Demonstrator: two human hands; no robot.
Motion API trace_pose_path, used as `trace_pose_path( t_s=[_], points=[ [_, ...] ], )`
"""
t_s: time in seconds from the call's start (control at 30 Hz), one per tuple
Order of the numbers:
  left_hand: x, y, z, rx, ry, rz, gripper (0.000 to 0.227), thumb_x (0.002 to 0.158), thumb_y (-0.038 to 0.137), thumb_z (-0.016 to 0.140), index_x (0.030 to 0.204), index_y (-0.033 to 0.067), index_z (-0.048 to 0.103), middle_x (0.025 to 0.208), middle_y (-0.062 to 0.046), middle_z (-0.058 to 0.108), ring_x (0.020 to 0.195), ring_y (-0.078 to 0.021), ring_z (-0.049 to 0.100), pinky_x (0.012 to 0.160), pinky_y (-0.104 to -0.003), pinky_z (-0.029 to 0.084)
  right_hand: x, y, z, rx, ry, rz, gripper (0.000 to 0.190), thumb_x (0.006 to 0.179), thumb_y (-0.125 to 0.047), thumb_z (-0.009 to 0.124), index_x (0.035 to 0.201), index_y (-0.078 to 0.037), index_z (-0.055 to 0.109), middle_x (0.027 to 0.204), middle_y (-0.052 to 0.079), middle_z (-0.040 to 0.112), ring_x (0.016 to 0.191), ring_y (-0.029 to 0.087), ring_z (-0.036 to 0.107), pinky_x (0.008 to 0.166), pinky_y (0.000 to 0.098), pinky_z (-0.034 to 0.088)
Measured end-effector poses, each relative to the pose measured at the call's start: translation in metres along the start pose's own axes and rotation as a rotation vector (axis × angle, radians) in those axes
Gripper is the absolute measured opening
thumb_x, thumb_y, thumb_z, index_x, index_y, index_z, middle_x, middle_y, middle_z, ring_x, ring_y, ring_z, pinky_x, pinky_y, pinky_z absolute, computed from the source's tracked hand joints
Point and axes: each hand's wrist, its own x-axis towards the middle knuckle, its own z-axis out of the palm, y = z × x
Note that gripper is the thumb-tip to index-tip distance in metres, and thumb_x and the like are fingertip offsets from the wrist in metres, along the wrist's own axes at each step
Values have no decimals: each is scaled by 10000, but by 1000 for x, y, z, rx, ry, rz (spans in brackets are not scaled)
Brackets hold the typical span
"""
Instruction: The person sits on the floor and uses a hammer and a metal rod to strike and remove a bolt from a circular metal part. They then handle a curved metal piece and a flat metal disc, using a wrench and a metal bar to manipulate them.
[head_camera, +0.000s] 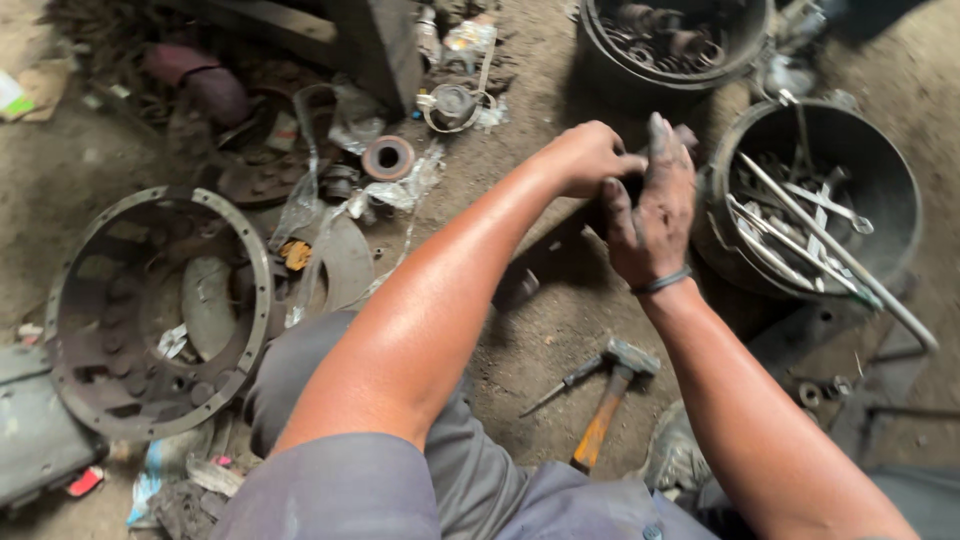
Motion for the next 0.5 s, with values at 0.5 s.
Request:
trace_pose_path(
  t_s=[0.5],
  points=[
    [-200, -336, -265, 238, 519, -813, 572, 875, 466, 838, 1111, -32, 685, 940, -223, 753, 847, -342, 735, 788, -456, 552, -28, 32, 14, -150, -143, 58, 256, 1084, -256, 583, 1078, -29, 701, 1240, 128, 680, 1307, 313, 590, 1184, 410, 407]
  ],
)
